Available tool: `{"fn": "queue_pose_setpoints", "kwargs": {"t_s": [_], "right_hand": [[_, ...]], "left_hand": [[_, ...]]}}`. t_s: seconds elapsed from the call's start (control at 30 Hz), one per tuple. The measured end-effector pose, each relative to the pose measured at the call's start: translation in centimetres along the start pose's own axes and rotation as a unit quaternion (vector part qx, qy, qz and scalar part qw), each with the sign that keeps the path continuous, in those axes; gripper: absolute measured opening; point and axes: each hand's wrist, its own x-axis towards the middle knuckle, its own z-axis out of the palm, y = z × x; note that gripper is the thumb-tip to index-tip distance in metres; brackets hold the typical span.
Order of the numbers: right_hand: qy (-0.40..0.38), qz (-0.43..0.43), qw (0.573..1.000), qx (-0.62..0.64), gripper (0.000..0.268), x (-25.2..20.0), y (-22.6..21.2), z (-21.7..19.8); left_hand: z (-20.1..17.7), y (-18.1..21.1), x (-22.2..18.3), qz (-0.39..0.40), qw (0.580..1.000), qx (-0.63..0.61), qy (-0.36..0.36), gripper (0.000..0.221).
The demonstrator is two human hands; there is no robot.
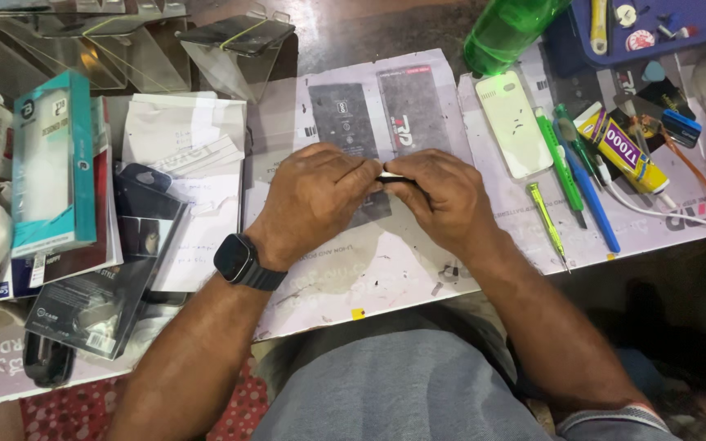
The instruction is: The person disassembles and repairs a mobile phone by cleaning parts with a small brush, manipulating the internal circuitry, and fitting the screen and casing back together on a workbench.
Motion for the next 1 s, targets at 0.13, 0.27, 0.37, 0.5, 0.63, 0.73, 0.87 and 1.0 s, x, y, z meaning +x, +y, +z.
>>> {"fn": "queue_pose_setpoints", "kwargs": {"t_s": [0.13,0.27,0.37,0.5,0.63,0.73,0.87,1.0], "right_hand": [[0.009,0.018,1.000,-0.003,0.026,-0.2,0.1,-0.2],[0.009,0.017,1.000,-0.008,0.025,-0.3,0.3,-0.1],[0.017,0.002,1.000,-0.022,0.025,-0.3,0.5,0.1],[0.028,-0.018,0.999,-0.025,0.023,-0.4,0.6,0.3],[0.024,-0.021,0.999,-0.010,0.023,-0.4,0.7,0.2],[0.004,0.041,0.999,0.007,0.029,-0.8,0.4,-0.3],[0.043,0.070,0.992,0.091,0.036,-2.1,0.6,-1.1],[0.038,0.082,0.990,0.111,0.031,-2.7,1.4,-1.3]], "left_hand": [[0.0,0.0,0.1,0.000,1.000,-0.003,0.006,0.018],[0.1,-0.1,0.1,0.011,1.000,-0.003,0.014,0.018],[0.3,-0.1,0.1,0.016,1.000,0.007,0.015,0.017],[0.5,-0.1,-0.2,0.024,0.999,0.020,0.014,0.015],[0.8,0.0,-0.3,0.021,1.000,0.019,0.010,0.013],[0.4,0.4,-0.3,0.021,1.000,0.006,0.021,0.015],[-0.6,0.5,-0.1,0.016,0.999,-0.019,0.041,0.018],[-0.6,1.3,0.3,0.021,0.999,0.018,0.019,0.022]]}}
